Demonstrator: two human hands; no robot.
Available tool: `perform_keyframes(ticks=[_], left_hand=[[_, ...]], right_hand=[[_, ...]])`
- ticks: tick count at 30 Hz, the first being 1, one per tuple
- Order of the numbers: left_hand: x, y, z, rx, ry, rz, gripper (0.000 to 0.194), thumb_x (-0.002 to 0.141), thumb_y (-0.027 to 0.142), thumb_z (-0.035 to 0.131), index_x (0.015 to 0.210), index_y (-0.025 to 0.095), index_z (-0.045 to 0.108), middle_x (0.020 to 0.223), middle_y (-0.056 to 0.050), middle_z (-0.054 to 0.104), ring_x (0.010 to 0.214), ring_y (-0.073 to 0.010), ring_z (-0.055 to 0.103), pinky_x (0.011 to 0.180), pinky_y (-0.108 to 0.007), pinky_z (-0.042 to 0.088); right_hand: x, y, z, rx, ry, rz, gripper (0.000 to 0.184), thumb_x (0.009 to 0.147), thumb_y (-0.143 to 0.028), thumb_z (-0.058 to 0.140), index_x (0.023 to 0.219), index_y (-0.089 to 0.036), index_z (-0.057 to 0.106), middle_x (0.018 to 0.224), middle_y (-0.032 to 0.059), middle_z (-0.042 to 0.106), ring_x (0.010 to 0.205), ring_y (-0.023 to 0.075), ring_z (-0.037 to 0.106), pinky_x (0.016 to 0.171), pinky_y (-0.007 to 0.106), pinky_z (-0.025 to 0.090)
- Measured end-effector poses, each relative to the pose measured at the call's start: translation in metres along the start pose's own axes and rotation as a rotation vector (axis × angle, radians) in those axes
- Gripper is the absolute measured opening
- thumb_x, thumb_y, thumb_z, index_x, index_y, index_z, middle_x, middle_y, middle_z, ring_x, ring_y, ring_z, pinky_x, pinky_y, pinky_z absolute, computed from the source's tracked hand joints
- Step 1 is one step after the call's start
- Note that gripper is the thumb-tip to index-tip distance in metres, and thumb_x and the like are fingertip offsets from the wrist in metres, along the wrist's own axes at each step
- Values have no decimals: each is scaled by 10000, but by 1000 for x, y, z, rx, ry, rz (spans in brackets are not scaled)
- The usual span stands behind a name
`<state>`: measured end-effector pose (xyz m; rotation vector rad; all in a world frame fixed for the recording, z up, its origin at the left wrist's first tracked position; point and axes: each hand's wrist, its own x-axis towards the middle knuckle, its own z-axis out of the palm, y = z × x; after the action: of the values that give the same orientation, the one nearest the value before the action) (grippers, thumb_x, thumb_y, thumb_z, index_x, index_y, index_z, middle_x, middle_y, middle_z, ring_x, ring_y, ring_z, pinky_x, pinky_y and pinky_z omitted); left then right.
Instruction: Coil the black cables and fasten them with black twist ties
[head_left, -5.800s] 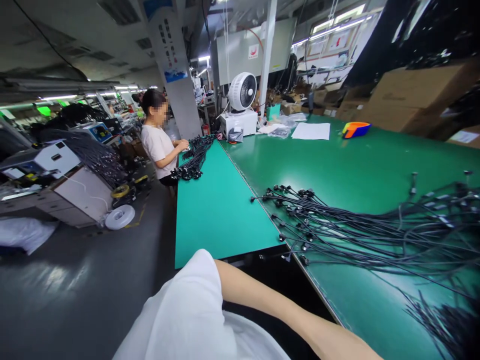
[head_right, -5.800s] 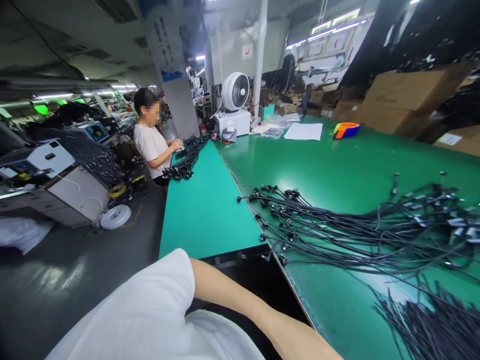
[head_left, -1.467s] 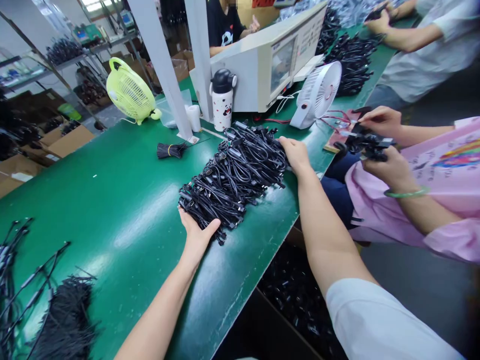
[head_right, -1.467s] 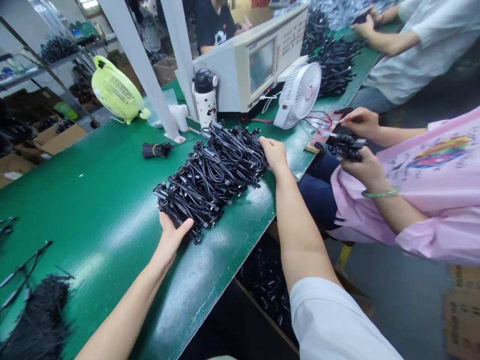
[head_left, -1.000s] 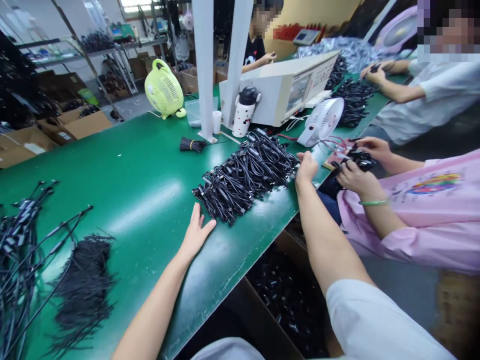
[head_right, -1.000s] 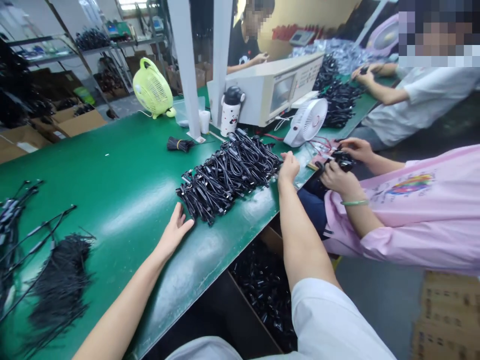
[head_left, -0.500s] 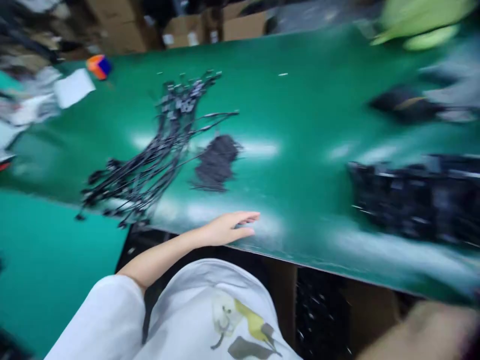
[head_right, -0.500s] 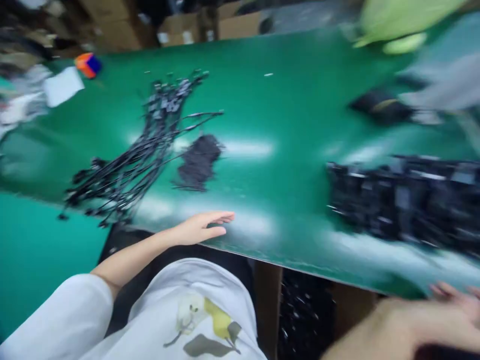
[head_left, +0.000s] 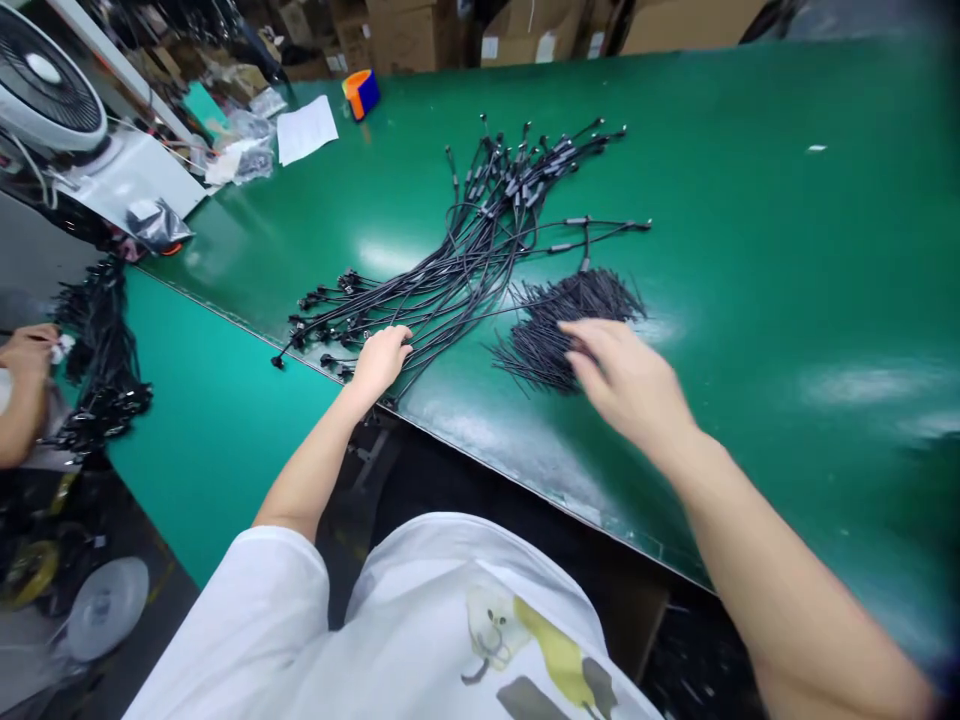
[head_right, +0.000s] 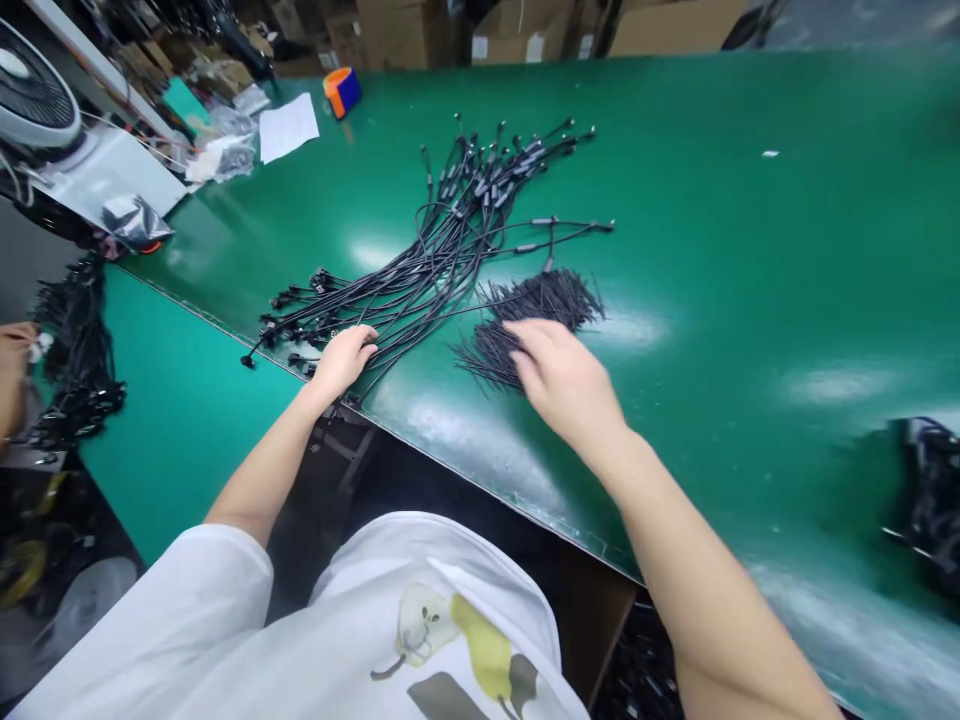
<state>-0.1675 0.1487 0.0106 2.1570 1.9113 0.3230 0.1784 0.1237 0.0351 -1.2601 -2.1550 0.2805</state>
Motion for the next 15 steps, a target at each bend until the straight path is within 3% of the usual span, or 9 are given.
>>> perform_keyframes(ticks=[3,6,8,10,12,15], left_hand=[[1,0,1,-18,-1,14,308,907,155,544,1202,176,628,1163,-137,670,1126,-293,596,1026,-460,452],[-3,-6,-4,-29,0,20,388,892,141,552,1276,160,597,1186,-147,663,1134,-291,597,1033,-457,448],[-7,-10,-9,-43,16,18,393,916,150,509,1302,159,582,1227,-148,656,1163,-277,595,1051,-444,439],[-13,-9,-16,-159,62,28,348,968,214,442,1275,176,602,1274,-129,651,1211,-245,582,1083,-411,418],[-20,-4,-24,-422,67,61,364,1014,337,369,1207,188,640,1228,-100,685,1213,-211,591,1095,-371,407],[-27,6,-36,-827,-61,124,425,987,491,419,1032,171,696,1007,-74,727,1050,-188,658,1005,-327,461]], right_hand=[[72,-8,48,-164,-191,-139,434,878,-201,503,1300,-174,600,1320,152,611,1217,327,548,1026,530,431],[118,-14,68,-268,-336,-162,231,835,-109,515,935,-192,706,934,91,706,1015,267,603,1103,510,354],[137,-22,56,-288,-318,-176,255,881,-112,470,862,-200,708,821,69,676,936,233,601,1102,461,357],[150,-34,30,-326,-207,-174,351,967,-177,380,1033,-176,724,905,95,674,979,246,594,1042,451,397],[161,-50,-1,-374,-75,-151,473,1036,-276,267,1240,-143,672,1018,129,664,1056,283,587,980,470,428],[177,-72,-38,-409,23,-152,598,1067,-415,155,1332,-152,621,1118,131,639,1170,310,571,996,488,428]])
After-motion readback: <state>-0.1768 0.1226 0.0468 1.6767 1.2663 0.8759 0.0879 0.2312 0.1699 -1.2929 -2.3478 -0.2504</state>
